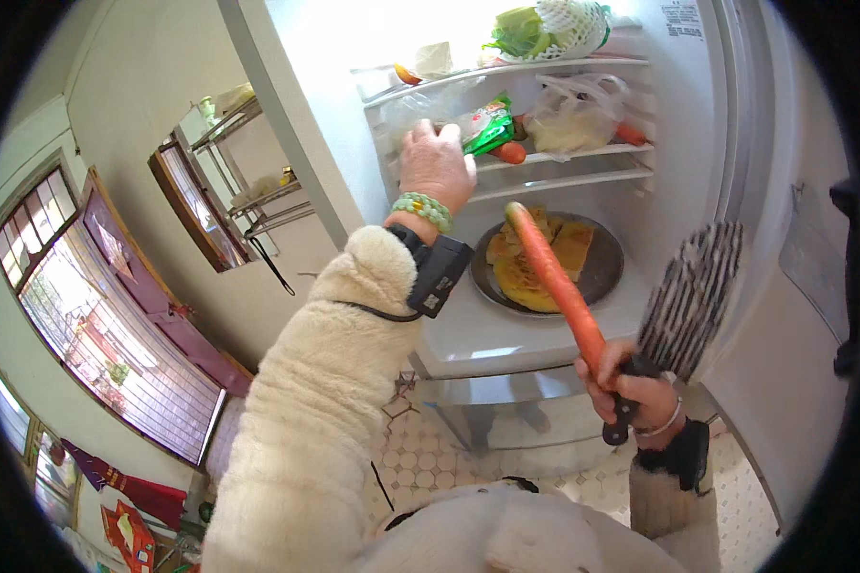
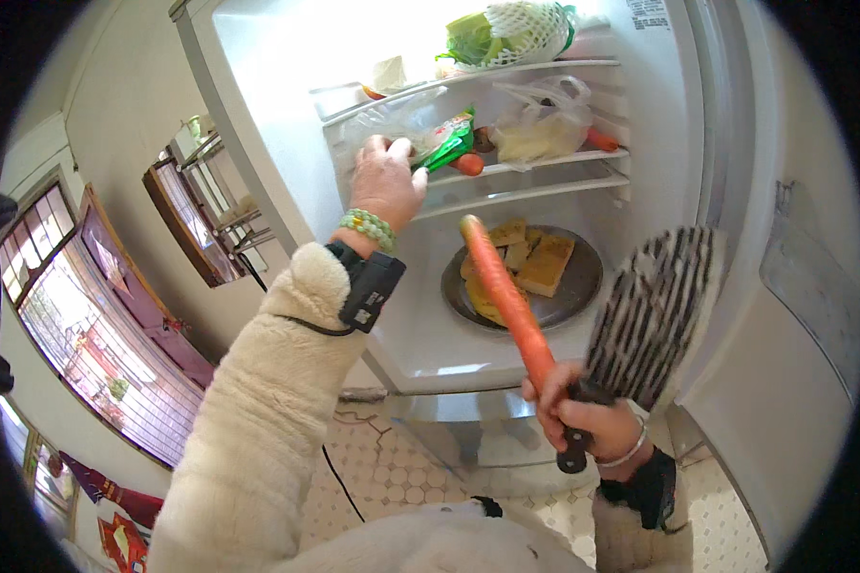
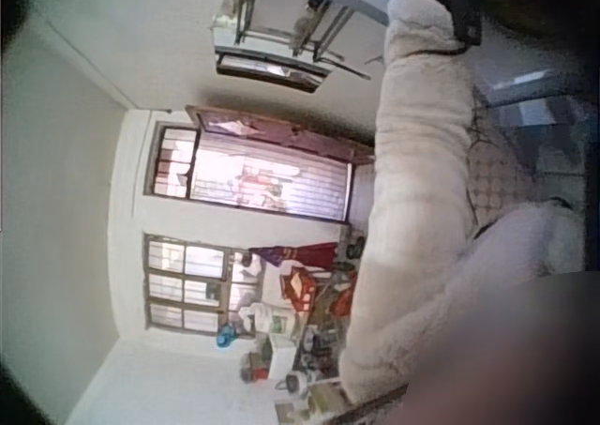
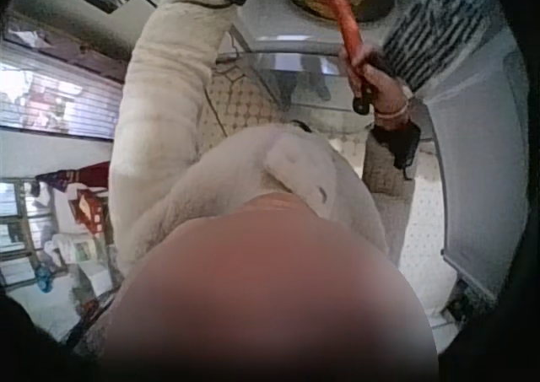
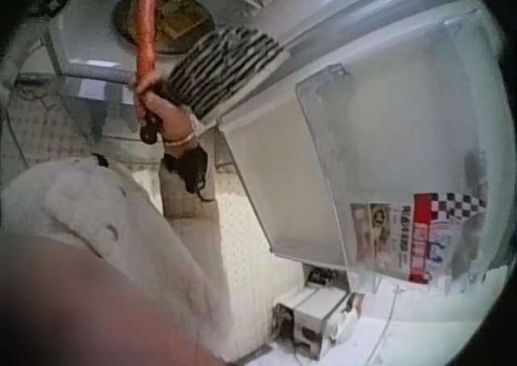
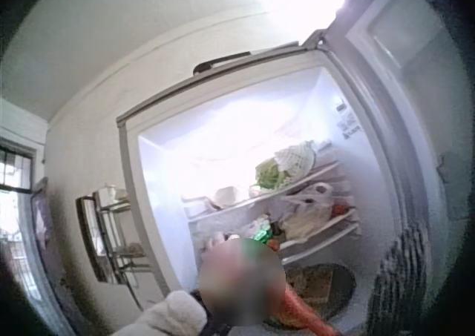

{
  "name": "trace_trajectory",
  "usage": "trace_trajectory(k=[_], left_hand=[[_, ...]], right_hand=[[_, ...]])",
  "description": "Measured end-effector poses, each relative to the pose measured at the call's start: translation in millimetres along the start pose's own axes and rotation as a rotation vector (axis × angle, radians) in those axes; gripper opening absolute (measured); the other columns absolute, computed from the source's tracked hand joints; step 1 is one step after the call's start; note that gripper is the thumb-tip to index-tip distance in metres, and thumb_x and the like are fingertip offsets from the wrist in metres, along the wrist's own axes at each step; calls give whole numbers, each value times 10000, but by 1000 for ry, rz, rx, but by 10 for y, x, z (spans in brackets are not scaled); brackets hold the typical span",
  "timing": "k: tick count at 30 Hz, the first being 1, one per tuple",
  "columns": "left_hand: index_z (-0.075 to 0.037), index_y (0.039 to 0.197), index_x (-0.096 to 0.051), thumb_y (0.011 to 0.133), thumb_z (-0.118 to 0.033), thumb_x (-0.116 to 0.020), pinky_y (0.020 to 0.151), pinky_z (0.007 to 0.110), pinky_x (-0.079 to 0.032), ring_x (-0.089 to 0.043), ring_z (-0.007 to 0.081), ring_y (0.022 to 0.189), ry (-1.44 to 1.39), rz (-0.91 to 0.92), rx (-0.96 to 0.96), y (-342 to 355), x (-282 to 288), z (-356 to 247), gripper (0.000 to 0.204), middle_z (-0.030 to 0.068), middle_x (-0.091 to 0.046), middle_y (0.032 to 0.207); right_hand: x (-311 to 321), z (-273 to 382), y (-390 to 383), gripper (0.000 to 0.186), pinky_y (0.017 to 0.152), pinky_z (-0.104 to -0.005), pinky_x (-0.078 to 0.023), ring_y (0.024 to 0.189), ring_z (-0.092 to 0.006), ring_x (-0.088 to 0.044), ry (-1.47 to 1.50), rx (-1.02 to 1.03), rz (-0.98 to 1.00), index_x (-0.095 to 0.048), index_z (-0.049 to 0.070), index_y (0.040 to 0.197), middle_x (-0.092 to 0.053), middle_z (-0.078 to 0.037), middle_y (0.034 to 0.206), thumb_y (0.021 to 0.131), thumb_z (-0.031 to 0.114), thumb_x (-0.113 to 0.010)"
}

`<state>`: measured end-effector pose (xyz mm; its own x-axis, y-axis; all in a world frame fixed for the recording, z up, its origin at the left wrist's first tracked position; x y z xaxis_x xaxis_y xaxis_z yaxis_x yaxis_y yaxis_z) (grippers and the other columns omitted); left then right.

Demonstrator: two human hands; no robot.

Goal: The person peels a green vegetable and a long white root vegetable with a knife, collecting the peels in an orange plastic bag on the table. The person then opens the refrigerator and retrieves a carrot and a plastic bag containing a white substance.

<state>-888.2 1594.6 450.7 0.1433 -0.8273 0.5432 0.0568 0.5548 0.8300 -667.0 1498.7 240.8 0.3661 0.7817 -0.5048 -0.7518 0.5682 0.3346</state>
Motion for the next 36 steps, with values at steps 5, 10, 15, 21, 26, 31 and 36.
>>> trace_trajectory(k=[5, 10, 15, 21, 26, 31, 36], left_hand=[[-70, 1013, -598, 792, -194, -665, 770, 422, -506, -611, 334, 872, -284, 99, -139, 49, -289, -449, 262, 176, -611, 934], [-107, 996, -590, 817, -213, -645, 756, 446, -519, -607, 389, 853, -164, 162, -143, 98, -446, -601, 215, 215, -558, 998], [-61, 1083, -547, 826, -201, -651, 765, 432, -525, -622, 383, 832, -161, -39, -75, 175, -213, -343, 311, 205, -578, 957], [-13, 1066, -506, 896, -173, -642, 748, 342, -516, -659, 258, 856, -705, -115, 60, 73, 43, -58, 270, 160, -653, 940], [-16, 1083, -512, 893, -162, -646, 745, 332, -525, -675, 253, 843, -638, -200, 35, -236, 274, -196, 275, 150, -664, 960], [-27, 1095, -514, 828, -182, -708, 761, 402, -500, -627, 353, 863, -648, -259, -129, -500, 426, -422, 365, 167, -636, 942], [-21, 1120, -524, 830, -215, -702, 792, 406, -498, -624, 356, 897, -742, -173, -157, -386, 386, -443, 392, 174, -637, 975]], right_hand=[[229, -115, -470, 181, 559, -257, -459, 580, -144, -505, 21, -35, -47, -531, 43, 955, -489, -177, 1059, 795, 108, -585], [293, -221, -671, 199, 595, -261, -468, 608, -133, -503, 12, -86, -116, -530, 41, 975, -493, -160, 1066, 806, 118, -601], [302, -299, -770, 193, 600, -264, -468, 632, -133, -503, -30, -142, -151, -537, 39, 969, -500, -142, 1065, 818, 129, -616], [260, -339, -743, 172, 602, -269, -470, 635, -137, -507, -37, -145, -129, -545, 38, 974, -501, -131, 1069, 827, 106, -601], [224, -368, -680, 158, 602, -268, -472, 639, -139, -513, -22, -135, -115, -545, 42, 977, -503, -131, 1062, 838, 101, -591], [258, -424, -627, 153, 605, -271, -479, 650, -144, -530, 6, -154, -162, -543, 52, 983, -506, -131, 1057, 839, 87, -579], [240, -395, -514, 143, 594, -276, -482, 656, -145, -534, 31, -112, -180, -545, 46, 978, -508, -128, 1053, 838, 67, -567]])
Point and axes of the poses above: each hand's wrist, its own y-axis towards the middle knuckle, its own x-axis out of the back of the hand, z = x × y, the point moved 10 cm from there along y, towards the middle knuckle
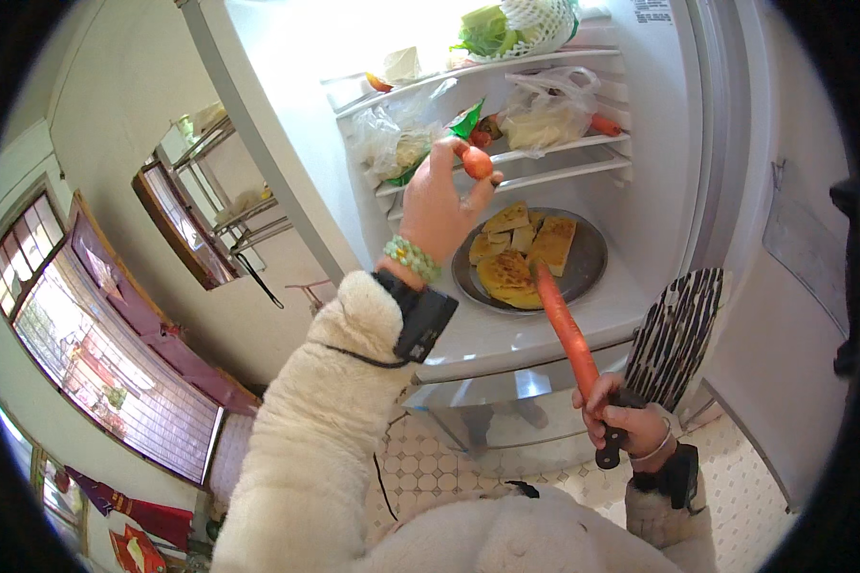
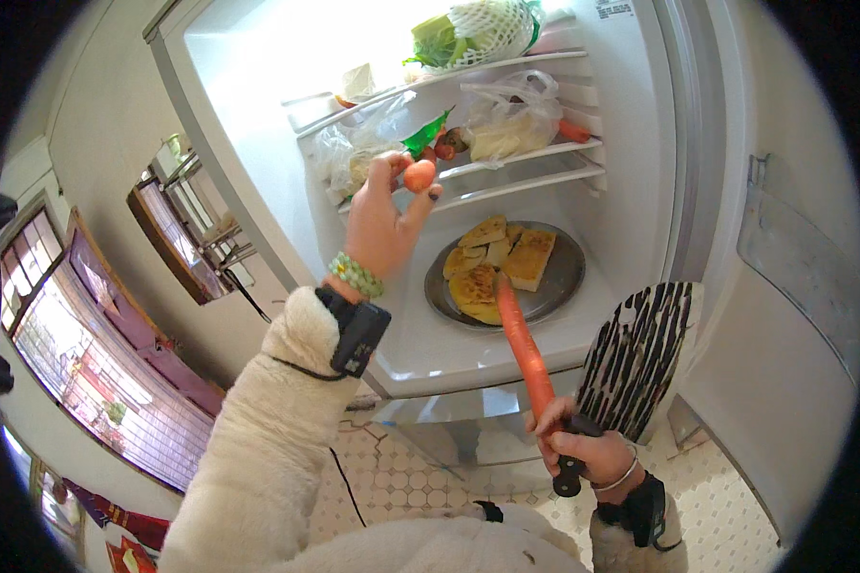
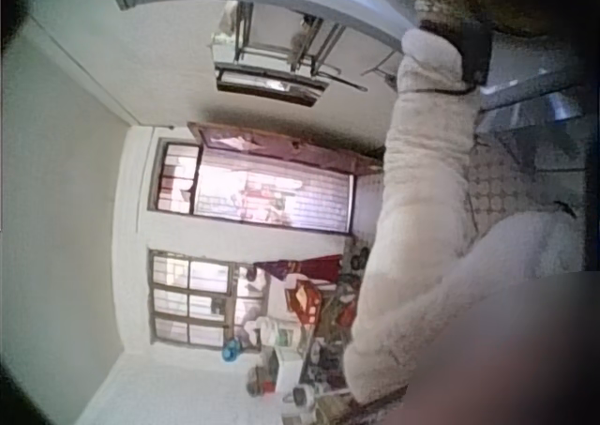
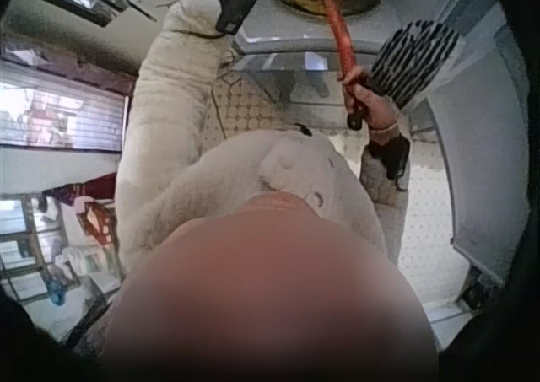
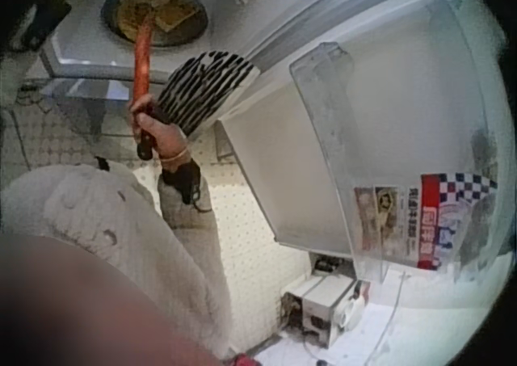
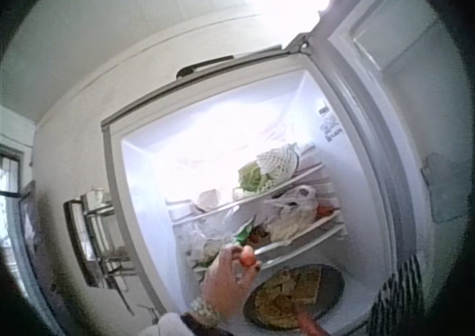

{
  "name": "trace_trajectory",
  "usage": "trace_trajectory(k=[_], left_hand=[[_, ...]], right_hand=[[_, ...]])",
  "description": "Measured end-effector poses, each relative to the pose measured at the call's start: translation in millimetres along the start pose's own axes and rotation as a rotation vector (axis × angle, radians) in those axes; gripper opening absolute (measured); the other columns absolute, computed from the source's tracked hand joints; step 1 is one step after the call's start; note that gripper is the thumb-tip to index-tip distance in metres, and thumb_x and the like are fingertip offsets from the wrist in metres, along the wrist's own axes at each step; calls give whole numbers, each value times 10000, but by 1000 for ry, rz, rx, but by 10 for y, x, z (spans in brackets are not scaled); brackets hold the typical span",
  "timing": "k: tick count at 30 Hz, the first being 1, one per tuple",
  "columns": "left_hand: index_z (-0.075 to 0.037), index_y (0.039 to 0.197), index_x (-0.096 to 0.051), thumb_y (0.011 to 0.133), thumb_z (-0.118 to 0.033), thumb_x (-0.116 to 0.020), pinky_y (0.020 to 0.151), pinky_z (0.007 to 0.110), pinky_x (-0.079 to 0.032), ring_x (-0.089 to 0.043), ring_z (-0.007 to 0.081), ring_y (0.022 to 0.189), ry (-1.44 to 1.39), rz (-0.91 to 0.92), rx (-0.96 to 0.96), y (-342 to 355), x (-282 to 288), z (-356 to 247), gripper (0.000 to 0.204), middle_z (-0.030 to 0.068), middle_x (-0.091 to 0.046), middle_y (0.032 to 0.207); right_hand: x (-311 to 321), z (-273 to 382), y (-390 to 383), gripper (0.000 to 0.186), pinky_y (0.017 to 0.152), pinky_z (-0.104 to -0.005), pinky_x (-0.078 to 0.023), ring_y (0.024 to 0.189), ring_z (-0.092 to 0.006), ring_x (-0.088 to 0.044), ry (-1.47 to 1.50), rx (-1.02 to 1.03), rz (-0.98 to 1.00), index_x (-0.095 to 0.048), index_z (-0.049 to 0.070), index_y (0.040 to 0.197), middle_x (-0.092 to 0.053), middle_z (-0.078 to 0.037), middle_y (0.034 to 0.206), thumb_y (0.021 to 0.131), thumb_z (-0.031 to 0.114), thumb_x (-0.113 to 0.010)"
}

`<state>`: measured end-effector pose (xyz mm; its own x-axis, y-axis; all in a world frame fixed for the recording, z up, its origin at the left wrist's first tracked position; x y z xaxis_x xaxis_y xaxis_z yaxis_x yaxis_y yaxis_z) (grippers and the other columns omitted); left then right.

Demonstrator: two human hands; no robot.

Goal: The person peels a green vegetable and a long white root vegetable with a knife, collecting the peels in an orange plastic bag on the table. The person then opens the refrigerator and retrieves a carrot and a plastic bag containing a white substance.

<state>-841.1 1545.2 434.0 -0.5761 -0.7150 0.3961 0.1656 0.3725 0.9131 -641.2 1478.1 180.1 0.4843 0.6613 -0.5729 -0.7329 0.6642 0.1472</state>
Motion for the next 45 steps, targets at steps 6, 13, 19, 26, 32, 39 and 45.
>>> trace_trajectory(k=[6, 13, 19, 26, 32, 39, 45], left_hand=[[-16, 1200, -538, 864, -310, -650, 808, 424, -496, -617, 369, 920, 144, 97, 14, 279, -121, 367, 461, 199, -629, 1009], [-23, 1001, -555, 809, -208, -661, 734, 443, -511, -639, 383, 827, 409, 56, 268, 183, -94, 836, 287, 207, -655, 872], [-78, 964, -618, 782, -116, -613, 821, 401, -504, -588, 338, 923, 654, 172, -65, 314, -369, 517, 186, 144, -605, 957], [-111, 1184, -600, 871, -132, -508, 897, 399, -496, -620, 309, 1060, 815, 727, 147, 560, -1037, 764, 327, 175, -620, 1163], [-98, 1231, -553, 867, -115, -519, 863, 413, -514, -621, 345, 1046, 909, 845, 173, 738, -1387, 973, 366, 176, -645, 1106], [-222, 1257, -580, 931, -134, -461, 954, 405, -484, -565, 296, 1167, 995, 990, 251, 707, -1396, 1115, 358, 109, -576, 1271], [-158, 1194, -577, 925, -176, -484, 844, 412, -513, -617, 357, 1022, 973, 862, 137, 700, -1289, 1020, 285, 195, -609, 1101]], right_hand=[[-89, 38, 81, 187, 533, -275, -466, 615, -144, -511, -75, 7, 12, -521, 52, 989, -484, -156, 1054, 845, 139, -603], [-92, 3, -45, 189, 589, -255, -471, 627, -137, -527, -2, -10, 10, -532, 21, 1008, -527, -101, 946, 828, 65, -572], [-55, 19, -169, 172, 597, -253, -466, 626, -140, -538, -71, -31, -58, -543, 35, 997, -536, -87, 899, 831, 59, -578], [-22, -6, -340, 152, 592, -254, -458, 624, -131, -538, -100, -62, -59, -558, 28, 986, -534, -65, 859, 839, 58, -583], [76, -100, -517, 178, 620, -265, -466, 677, -142, -538, -129, -101, -51, -551, 44, 965, -501, -124, 1096, 815, 116, -614], [110, -121, -583, 162, 630, -267, -472, 691, -133, -544, -135, -80, -18, -555, 44, 982, -505, -115, 1096, 832, 88, -599], [154, -212, -575, 157, 633, -270, -475, 695, -132, -545, -162, -141, -72, -562, 47, 983, -516, -108, 1092, 840, 97, -602]])
Point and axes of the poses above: each hand's wrist, its own y-axis towards the middle knuckle, its own x-axis out of the back of the hand, z = x × y, the point moved 10 cm from there along y, towards the middle knuckle
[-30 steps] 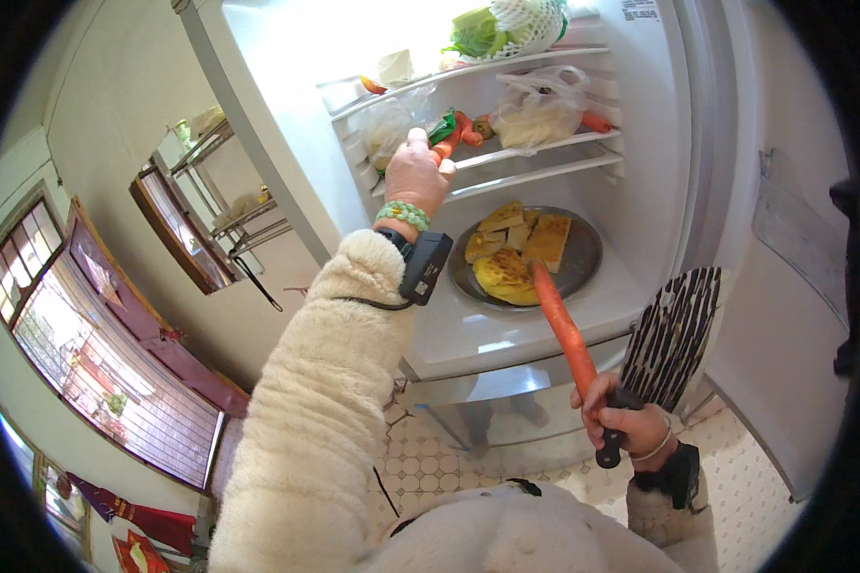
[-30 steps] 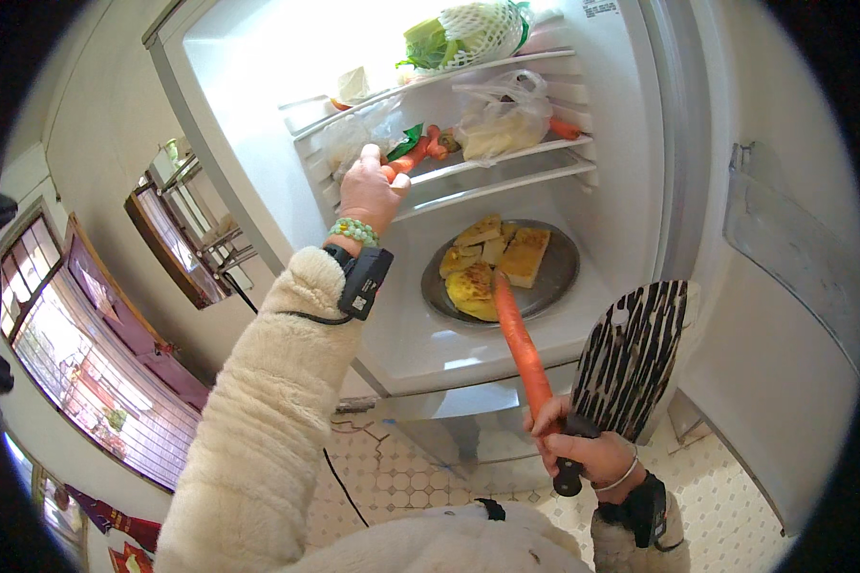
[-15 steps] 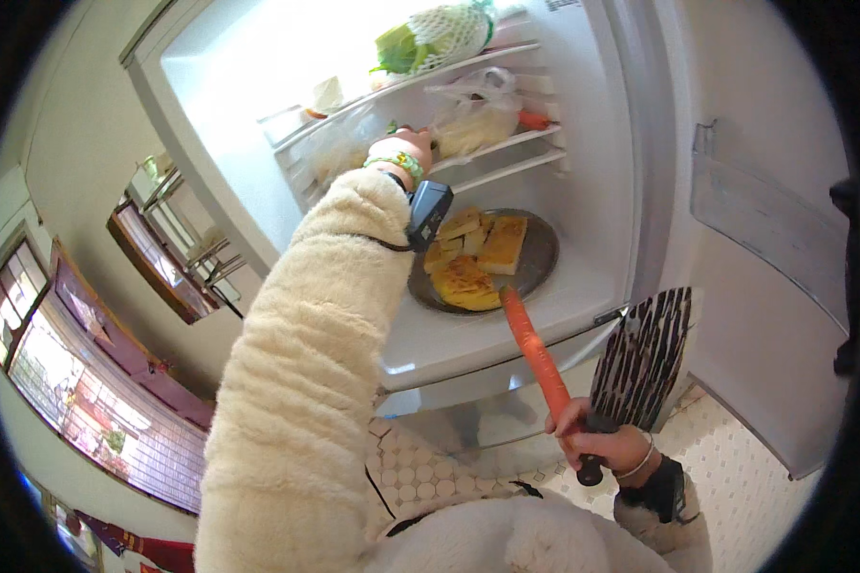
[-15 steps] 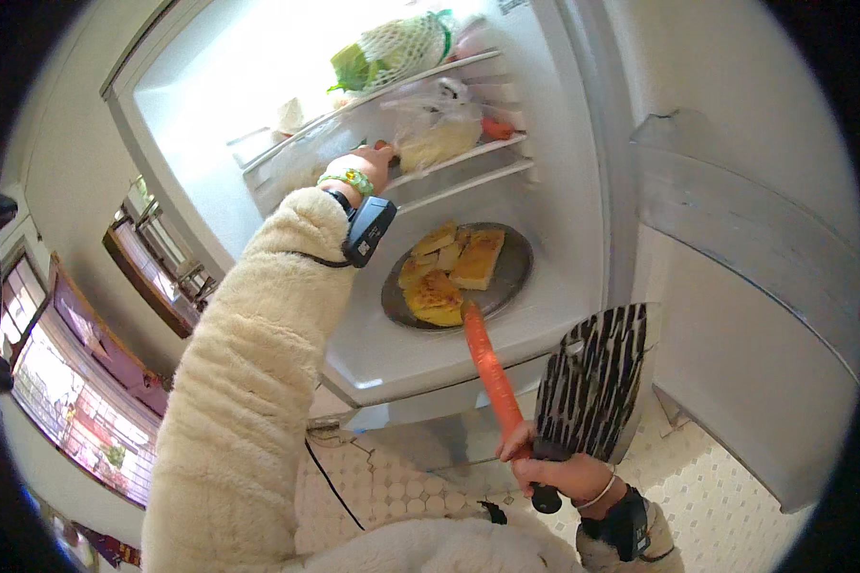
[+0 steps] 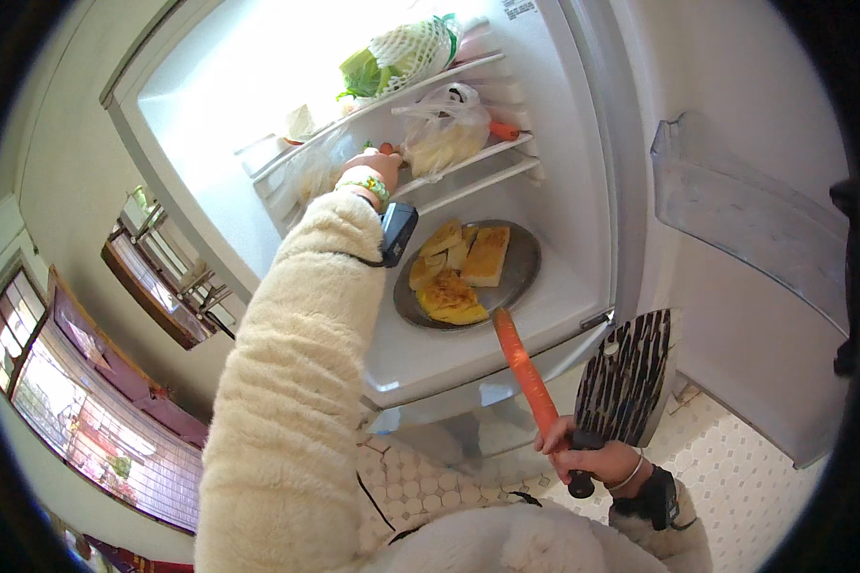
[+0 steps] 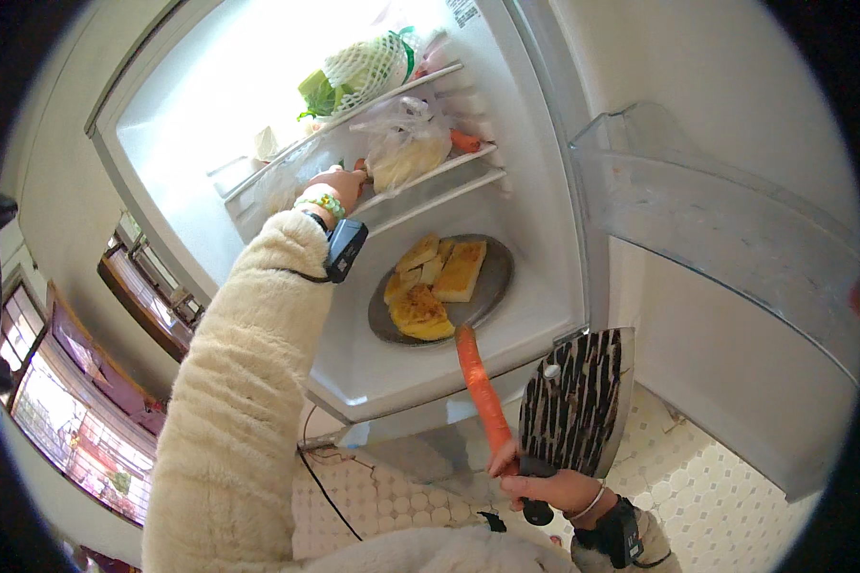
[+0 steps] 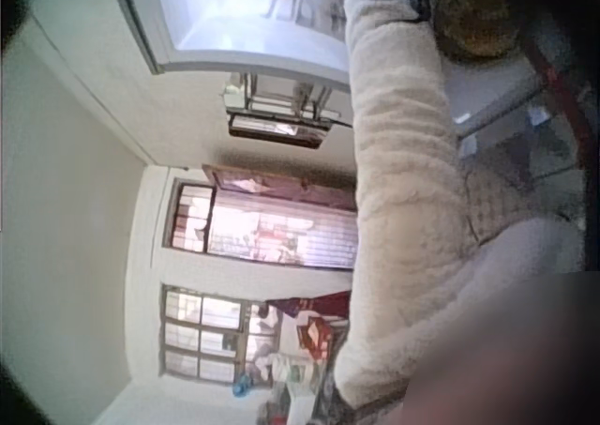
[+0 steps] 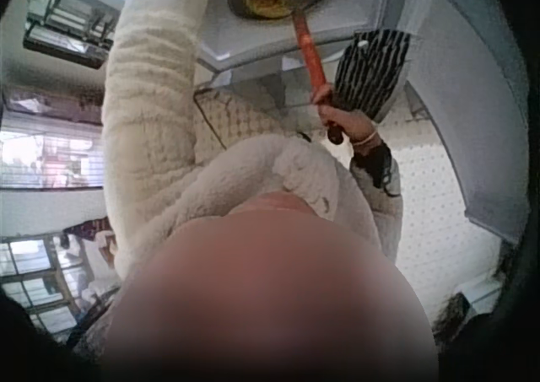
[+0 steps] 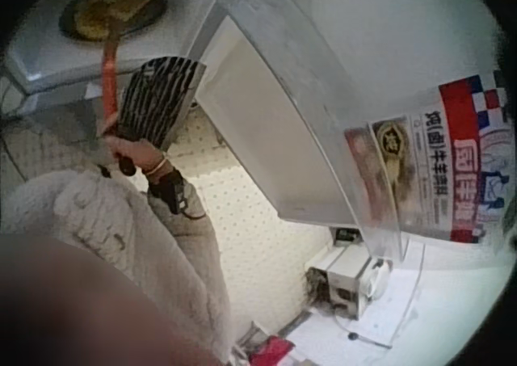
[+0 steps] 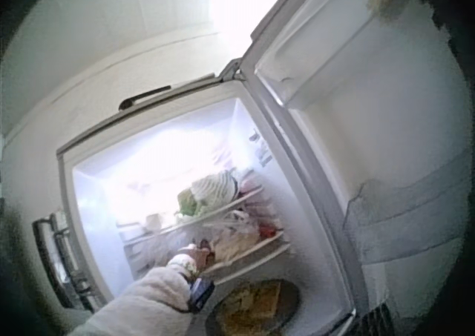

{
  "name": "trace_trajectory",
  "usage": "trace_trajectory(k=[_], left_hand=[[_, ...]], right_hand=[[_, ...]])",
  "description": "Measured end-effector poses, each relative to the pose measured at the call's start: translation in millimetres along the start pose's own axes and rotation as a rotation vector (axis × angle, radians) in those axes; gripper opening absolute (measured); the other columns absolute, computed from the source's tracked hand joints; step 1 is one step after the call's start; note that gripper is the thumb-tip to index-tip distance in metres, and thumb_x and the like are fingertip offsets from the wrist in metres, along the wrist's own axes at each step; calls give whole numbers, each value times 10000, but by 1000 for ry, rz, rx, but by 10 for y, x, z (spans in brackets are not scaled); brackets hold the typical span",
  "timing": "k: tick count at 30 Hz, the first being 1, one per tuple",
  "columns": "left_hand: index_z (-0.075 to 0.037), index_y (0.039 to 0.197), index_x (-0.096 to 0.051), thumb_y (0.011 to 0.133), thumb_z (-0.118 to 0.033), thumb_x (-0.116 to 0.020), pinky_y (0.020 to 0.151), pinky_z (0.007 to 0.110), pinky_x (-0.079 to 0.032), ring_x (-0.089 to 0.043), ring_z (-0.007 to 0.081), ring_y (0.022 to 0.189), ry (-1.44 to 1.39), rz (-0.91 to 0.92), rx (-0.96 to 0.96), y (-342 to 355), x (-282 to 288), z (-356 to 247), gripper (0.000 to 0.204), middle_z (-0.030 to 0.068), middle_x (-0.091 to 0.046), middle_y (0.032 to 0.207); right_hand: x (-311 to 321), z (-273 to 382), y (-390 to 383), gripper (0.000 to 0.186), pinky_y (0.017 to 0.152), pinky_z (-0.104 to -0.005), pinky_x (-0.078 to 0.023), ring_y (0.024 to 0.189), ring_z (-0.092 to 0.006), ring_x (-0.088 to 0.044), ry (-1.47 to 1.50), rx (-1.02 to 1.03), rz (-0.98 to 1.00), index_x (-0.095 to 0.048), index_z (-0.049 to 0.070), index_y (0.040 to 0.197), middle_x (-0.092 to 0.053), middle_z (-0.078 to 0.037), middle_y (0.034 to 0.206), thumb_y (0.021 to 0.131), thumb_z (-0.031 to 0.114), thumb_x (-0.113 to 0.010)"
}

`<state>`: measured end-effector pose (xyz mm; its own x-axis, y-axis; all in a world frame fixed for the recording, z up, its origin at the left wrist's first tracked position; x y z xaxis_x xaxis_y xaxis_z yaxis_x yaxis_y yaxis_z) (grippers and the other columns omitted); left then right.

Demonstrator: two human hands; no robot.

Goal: The person peels a green vegetable and a long white root vegetable with a knife, collecting the peels in an orange plastic bag on the table. The person then opens the refrigerator and retrieves a carrot and a plastic bag containing a white substance.

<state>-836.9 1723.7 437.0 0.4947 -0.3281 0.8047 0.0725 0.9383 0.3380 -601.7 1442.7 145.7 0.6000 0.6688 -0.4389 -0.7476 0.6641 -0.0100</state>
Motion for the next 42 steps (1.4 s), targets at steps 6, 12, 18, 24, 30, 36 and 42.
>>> trace_trajectory(k=[6, 12, 18, 24, 30, 36, 42], left_hand=[[-77, 1137, -571, 915, -135, -456, 874, 432, -508, -609, 389, 1027, -213, -49, 31, -171, 89, 125, 256, 251, -569, 1142], [-33, 1165, -531, 892, -102, -483, 864, 429, -508, -623, 377, 998, -256, -139, 12, -511, 130, 102, 286, 254, -605, 1080], [-17, 1093, -526, 889, -129, -496, 808, 453, -500, -622, 402, 921, -354, -212, -75, -630, 193, 71, 235, 228, -636, 972], [-9, 1045, -552, 891, -211, -560, 772, 470, -488, -612, 431, 873, -685, -464, 186, -805, 396, 582, 254, 241, -638, 954], [-11, 1025, -592, 979, -215, -406, 517, 244, -507, -591, 153, 658, -1813, -355, 435, -1029, 2, 631, 280, 154, -623, 955], [14, 1120, -575, 1006, -238, -338, 534, 243, -506, -588, 174, 654, -2312, -474, 410, -1363, -41, 341, 364, 166, -620, 1003], [-20, 1097, -377, 1005, -215, -386, 522, 249, -498, -597, 158, 627, -2074, -690, 324, -1956, -140, 114, 216, 133, -585, 904]], right_hand=[[-53, -31, 7, 162, 624, -267, -472, 690, -131, -543, 38, -13, 4, -565, 53, 989, -524, -103, 1079, 839, 98, -606], [-132, -49, 94, 167, 617, -265, -471, 683, -137, -547, 21, -5, 32, -569, 59, 998, -529, -104, 1077, 837, 84, -605], [-215, -18, 128, 157, 624, -274, -476, 676, -141, -551, -3, 10, 85, -563, 56, 986, -525, -118, 1087, 832, 62, -590], [-243, 0, 128, 203, 635, -291, -482, 668, -154, -557, -5, 48, 108, -548, 43, 1021, -523, -144, 1095, 820, 33, -571], [-231, 0, 143, 197, 638, -286, -481, 669, -153, -556, 37, 36, 93, -557, 39, 1010, -523, -132, 1081, 816, 42, -586], [-238, 39, 154, 191, 648, -260, -477, 685, -128, -553, 99, 61, 69, -569, 34, 1009, -543, -75, 969, 825, 62, -611], [-238, 144, 209, 171, 629, -259, -455, 656, -136, -528, 74, 114, 15, -545, 31, 1023, -539, -56, 795, 867, 99, -557]])
Point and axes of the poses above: each hand's wrist, its own y-axis towards the middle knuckle, its own x-axis out of the back of the hand, z = x × y, the point moved 10 cm from there along y, towards the middle knuckle
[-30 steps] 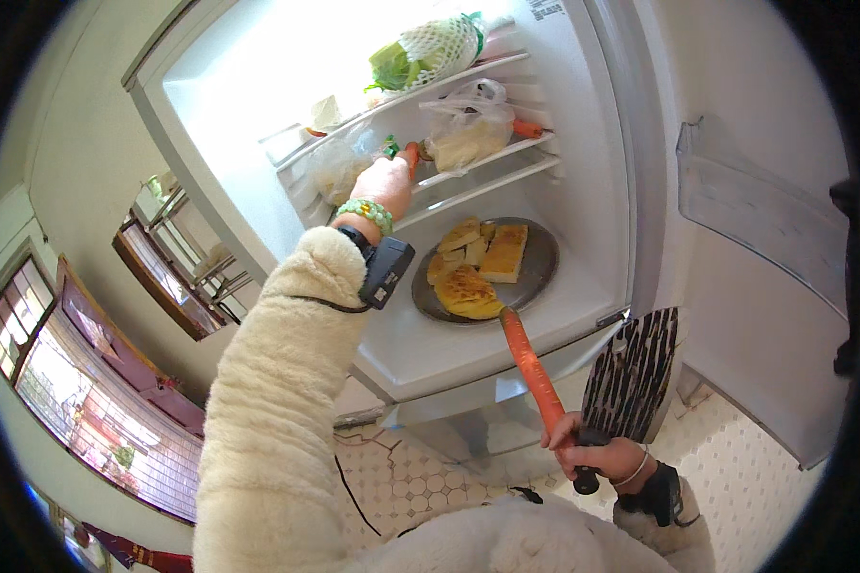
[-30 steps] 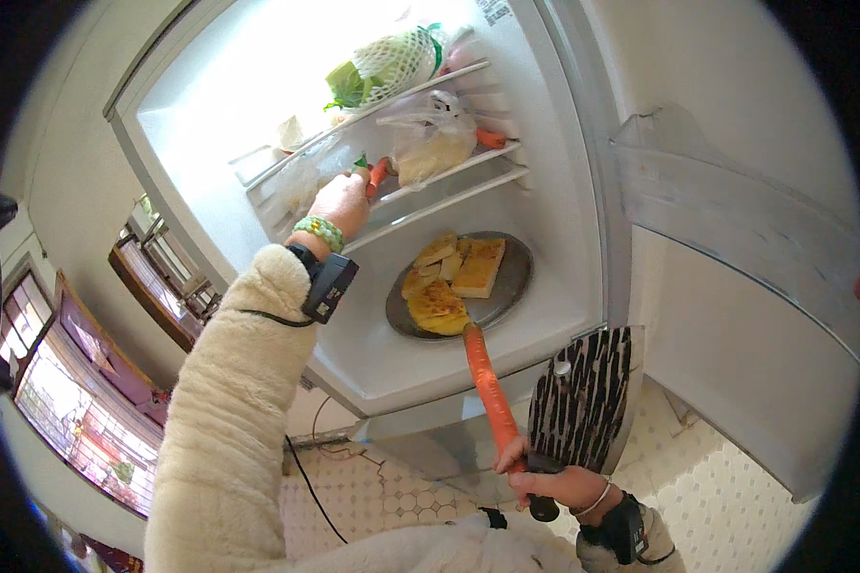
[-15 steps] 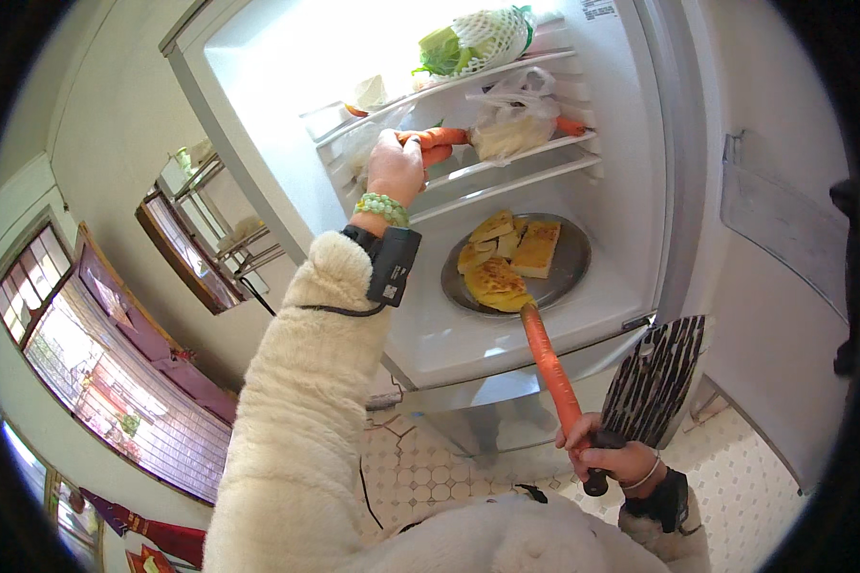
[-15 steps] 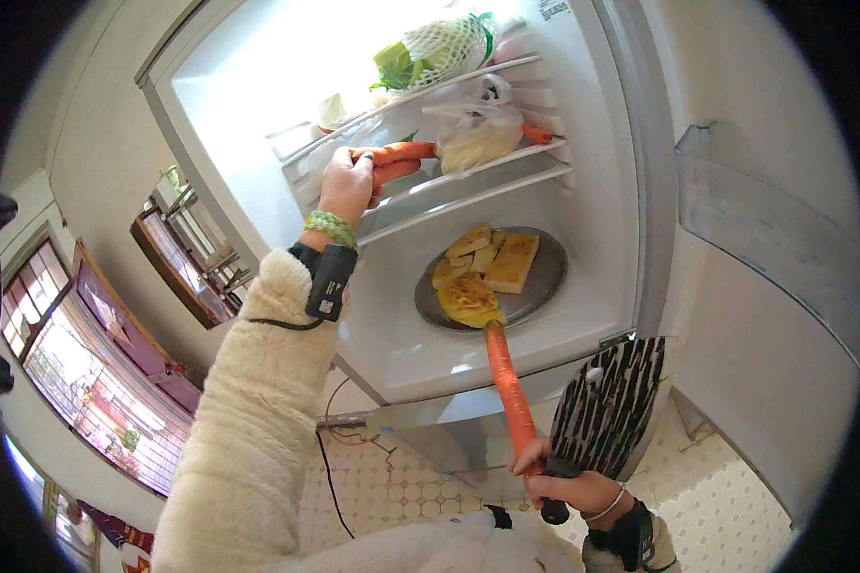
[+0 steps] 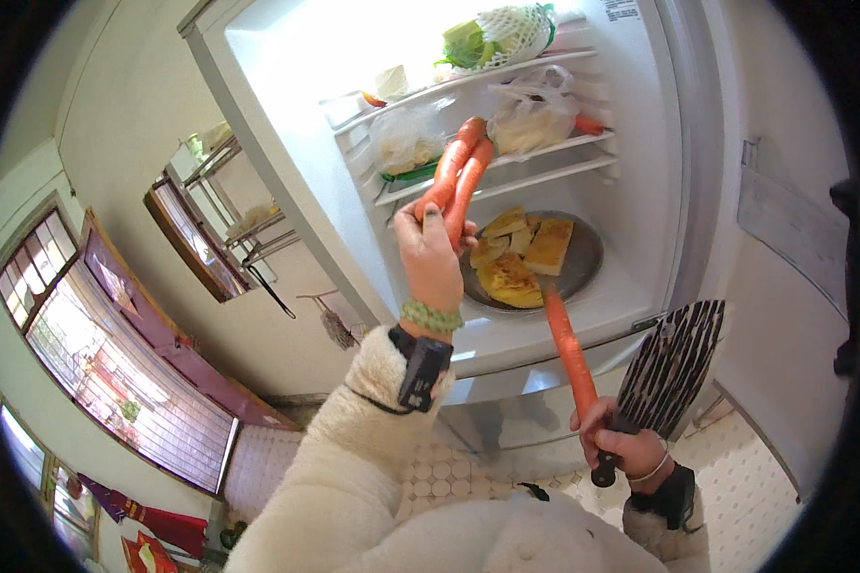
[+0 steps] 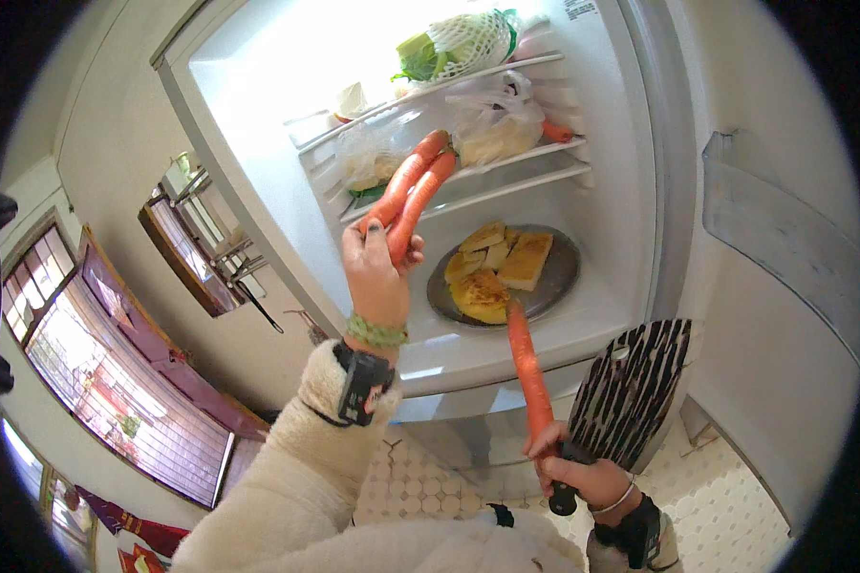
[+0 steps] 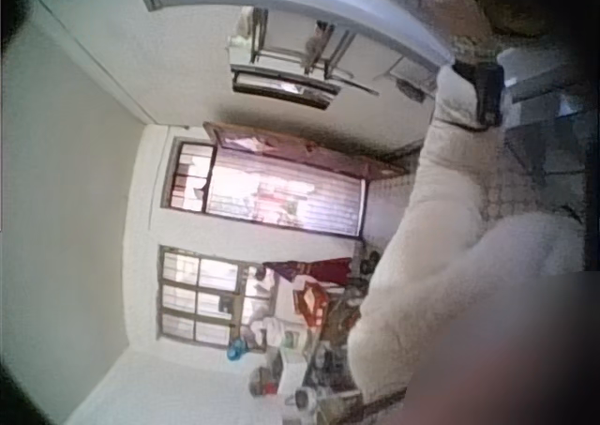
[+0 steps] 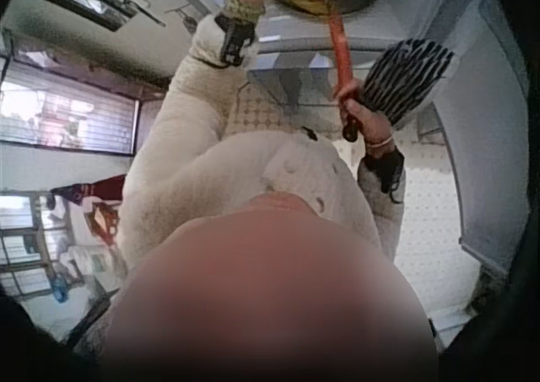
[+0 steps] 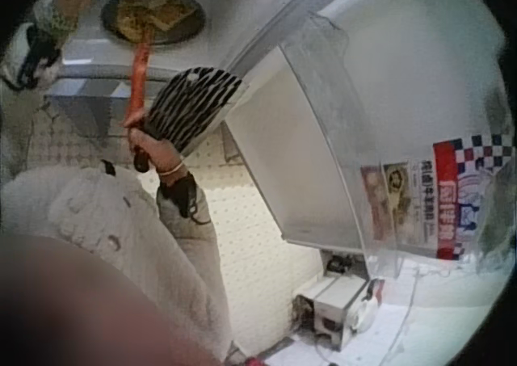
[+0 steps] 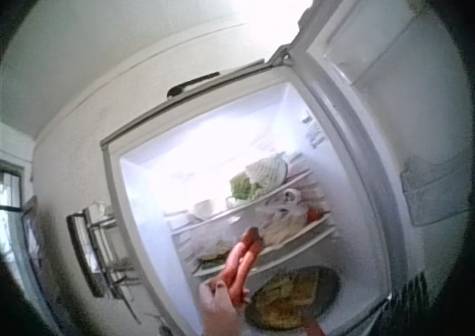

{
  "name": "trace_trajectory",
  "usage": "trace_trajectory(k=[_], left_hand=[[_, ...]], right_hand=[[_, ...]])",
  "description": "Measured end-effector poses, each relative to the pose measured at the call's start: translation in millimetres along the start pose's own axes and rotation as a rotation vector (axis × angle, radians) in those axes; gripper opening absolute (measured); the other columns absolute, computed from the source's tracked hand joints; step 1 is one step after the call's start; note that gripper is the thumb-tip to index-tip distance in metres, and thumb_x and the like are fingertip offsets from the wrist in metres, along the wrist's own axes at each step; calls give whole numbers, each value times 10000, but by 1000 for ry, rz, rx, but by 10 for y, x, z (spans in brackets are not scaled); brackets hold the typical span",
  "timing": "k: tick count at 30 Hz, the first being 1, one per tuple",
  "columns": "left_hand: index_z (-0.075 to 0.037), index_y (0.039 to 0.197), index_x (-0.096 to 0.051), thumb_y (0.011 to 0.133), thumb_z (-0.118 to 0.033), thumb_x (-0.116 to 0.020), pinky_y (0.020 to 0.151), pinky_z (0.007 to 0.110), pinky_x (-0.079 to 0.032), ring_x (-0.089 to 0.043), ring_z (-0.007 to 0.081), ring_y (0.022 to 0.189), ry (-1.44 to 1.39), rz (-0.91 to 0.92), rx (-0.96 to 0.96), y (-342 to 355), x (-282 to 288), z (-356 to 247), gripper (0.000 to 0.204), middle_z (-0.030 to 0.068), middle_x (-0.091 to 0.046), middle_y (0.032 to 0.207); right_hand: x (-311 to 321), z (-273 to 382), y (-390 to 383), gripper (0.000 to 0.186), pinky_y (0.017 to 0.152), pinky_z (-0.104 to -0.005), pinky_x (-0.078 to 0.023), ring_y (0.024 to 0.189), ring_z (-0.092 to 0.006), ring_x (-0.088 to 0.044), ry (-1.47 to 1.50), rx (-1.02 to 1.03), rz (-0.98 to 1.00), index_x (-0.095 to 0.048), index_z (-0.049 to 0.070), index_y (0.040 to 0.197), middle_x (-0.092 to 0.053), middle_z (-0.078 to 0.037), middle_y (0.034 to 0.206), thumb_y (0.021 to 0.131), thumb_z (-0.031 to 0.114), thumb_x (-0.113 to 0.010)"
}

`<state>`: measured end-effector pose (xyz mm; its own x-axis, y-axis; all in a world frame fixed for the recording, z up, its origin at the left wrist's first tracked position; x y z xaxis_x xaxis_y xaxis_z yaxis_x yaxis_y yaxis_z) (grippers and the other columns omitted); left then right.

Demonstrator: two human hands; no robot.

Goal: The person peels a green vegetable and a long white root vegetable with a knife, collecting the peels in an orange plastic bag on the table. The person then opens the refrigerator and retrieves a carrot and a plastic bag containing a white substance.

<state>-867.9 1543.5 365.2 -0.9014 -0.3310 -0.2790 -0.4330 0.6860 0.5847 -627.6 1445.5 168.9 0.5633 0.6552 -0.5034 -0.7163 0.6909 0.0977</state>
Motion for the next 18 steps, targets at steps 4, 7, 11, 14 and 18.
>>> trace_trajectory(k=[4, 7, 11, 14, 18], left_hand=[[-6, 1160, -380, 1002, -201, -404, 588, 270, -495, -597, 163, 695, 78, 66, -132, -535, 115, -89, 252, 159, -544, 1017], [-8, 1192, -379, 989, -149, -420, 634, 283, -496, -592, 174, 732, 158, 156, -275, -1087, 128, -201, 251, 189, -485, 1130], [-6, 1197, -401, 895, -160, -603, 808, 391, -491, -579, 303, 903, 540, 490, -587, -1916, -95, -230, 394, 206, -499, 1166], [-13, 1177, -434, 797, -96, -702, 878, 431, -468, -554, 362, 992, 427, 706, -549, -2256, -174, -29, 473, 219, -494, 1178], [-10, 1161, -421, 734, -55, -753, 845, 412, -490, -563, 375, 980, 355, 839, -585, -2484, -244, 103, 543, 233, -495, 1163]], right_hand=[[-59, 122, 118, 143, 605, -264, -448, 642, -141, -522, -17, 23, -53, -547, 38, 1001, -535, -78, 836, 881, 110, -518], [-93, 193, 238, 167, 601, -268, -443, 637, -155, -517, -84, 66, -120, -553, 52, 1014, -536, -116, 934, 920, 171, -484], [-110, 124, 419, 372, 765, -276, -457, 832, -160, -547, -136, 89, -132, -533, 23, 1176, -560, -77, 1009, 997, 326, -411], [-36, -10, 453, 408, 910, -298, -432, 1003, -165, -542, -204, 87, -192, -506, 15, 1238, -566, -59, 1114, 991, 332, -434], [4, -111, 317, 451, 997, -307, -390, 1082, -169, -525, -168, 58, -231, -480, 15, 1276, -560, -64, 1165, 892, 239, -558]])
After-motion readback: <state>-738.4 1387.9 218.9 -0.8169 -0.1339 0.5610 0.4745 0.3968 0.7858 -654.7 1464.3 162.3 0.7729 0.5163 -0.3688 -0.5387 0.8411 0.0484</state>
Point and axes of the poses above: each hand's wrist, its own y-axis towards the middle knuckle, its own x-axis out of the back of the hand, z = x × y, the point moved 10 cm from there along y, towards the middle knuckle
